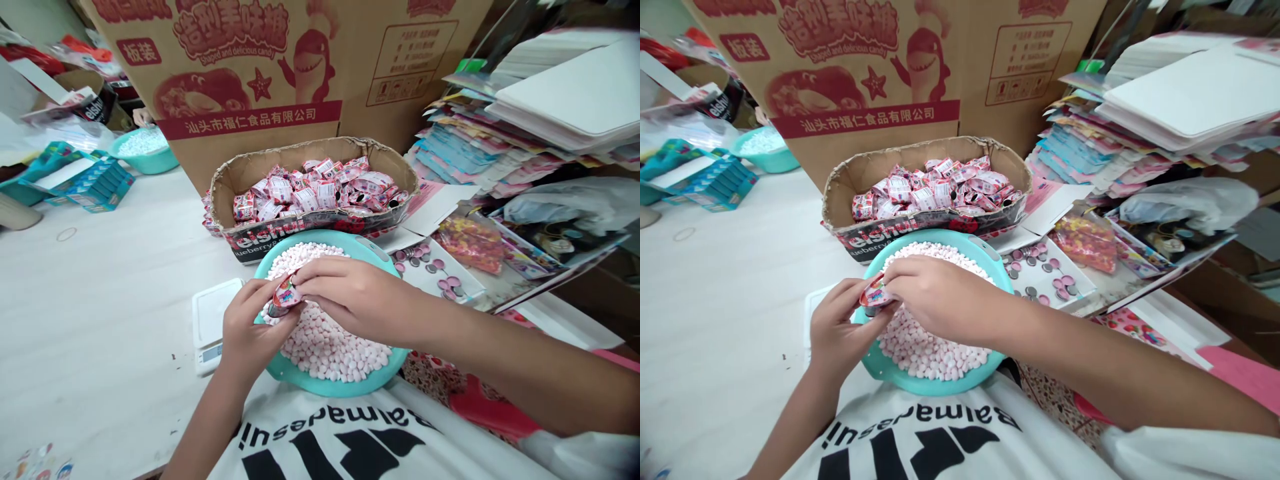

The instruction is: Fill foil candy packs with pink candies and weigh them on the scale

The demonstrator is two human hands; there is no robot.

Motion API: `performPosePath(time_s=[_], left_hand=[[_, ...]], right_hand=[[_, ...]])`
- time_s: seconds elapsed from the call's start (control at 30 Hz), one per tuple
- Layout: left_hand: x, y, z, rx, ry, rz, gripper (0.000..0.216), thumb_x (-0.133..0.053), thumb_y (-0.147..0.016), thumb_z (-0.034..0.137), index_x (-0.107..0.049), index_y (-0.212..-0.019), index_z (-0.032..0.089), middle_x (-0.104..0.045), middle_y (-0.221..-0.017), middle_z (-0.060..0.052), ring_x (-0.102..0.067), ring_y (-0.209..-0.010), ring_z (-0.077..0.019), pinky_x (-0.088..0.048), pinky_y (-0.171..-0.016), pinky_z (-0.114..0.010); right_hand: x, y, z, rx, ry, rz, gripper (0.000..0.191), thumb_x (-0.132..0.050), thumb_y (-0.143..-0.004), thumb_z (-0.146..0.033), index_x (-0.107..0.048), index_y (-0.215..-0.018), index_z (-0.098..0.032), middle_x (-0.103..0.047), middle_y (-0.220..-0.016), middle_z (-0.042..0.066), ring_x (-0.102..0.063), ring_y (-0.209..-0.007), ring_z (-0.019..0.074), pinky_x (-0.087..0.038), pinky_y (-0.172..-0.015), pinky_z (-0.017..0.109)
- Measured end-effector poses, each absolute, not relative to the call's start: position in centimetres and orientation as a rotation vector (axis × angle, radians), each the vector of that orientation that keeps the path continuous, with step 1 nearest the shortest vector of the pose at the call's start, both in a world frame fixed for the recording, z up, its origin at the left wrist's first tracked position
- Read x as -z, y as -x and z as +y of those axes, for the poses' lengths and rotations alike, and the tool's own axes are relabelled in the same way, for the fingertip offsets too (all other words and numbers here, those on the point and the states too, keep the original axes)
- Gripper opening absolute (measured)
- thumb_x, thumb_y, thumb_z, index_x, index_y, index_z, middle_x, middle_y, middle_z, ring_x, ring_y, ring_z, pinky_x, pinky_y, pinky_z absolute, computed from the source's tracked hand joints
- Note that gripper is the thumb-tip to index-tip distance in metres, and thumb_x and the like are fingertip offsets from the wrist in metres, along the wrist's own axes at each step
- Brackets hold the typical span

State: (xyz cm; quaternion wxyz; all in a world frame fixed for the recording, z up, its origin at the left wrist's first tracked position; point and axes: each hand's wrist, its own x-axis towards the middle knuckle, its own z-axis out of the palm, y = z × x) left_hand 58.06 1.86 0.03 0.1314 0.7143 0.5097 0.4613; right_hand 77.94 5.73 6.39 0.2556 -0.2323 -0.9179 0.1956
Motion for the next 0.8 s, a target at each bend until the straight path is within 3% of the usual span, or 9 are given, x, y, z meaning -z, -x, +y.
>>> performPosePath(time_s=[0.13,0.33,0.53,0.8], left_hand=[[-0.1,-57.5,1.7,-1.345,-2.056,1.476,0.036,-0.073,-0.076,0.021,-0.069,-0.112,0.024,-0.066,-0.092,-0.003,-0.064,-0.080,-0.0157,-0.052,-0.070,-0.027],[0.6,-54.3,1.4,-1.334,-2.018,1.517,0.034,-0.074,-0.076,0.022,-0.071,-0.110,0.024,-0.067,-0.100,-0.005,-0.066,-0.090,-0.0196,-0.054,-0.078,-0.031],[3.0,-48.0,0.3,-1.237,-1.773,1.706,0.040,-0.075,-0.076,0.031,-0.069,-0.114,0.023,-0.071,-0.111,-0.007,-0.066,-0.103,-0.0253,-0.054,-0.091,-0.038],[6.9,-44.1,0.9,-1.205,-1.378,2.041,0.043,-0.074,-0.072,0.039,-0.071,-0.111,0.021,-0.072,-0.113,-0.008,-0.064,-0.110,-0.0303,-0.050,-0.098,-0.045]], right_hand=[[-6.3,-77.9,5.7,-0.446,0.680,-2.500,0.033,-0.042,-0.089,-0.002,-0.064,-0.109,-0.014,-0.064,-0.118,0.014,-0.060,-0.112,0.0231,-0.052,-0.096,0.041],[-5.6,-78.5,5.5,-0.389,0.706,-2.323,0.040,-0.039,-0.090,-0.002,-0.061,-0.117,-0.021,-0.063,-0.122,0.010,-0.060,-0.114,0.0206,-0.053,-0.096,0.038],[-0.5,-80.1,4.2,-0.647,0.958,-2.228,0.030,-0.046,-0.091,-0.007,-0.065,-0.106,-0.024,-0.070,-0.105,0.005,-0.065,-0.100,0.0194,-0.054,-0.087,0.035],[5.3,-80.1,5.3,-0.745,1.256,-2.216,0.023,-0.045,-0.094,-0.021,-0.067,-0.101,-0.021,-0.068,-0.100,0.008,-0.063,-0.097,0.0235,-0.051,-0.087,0.041]])
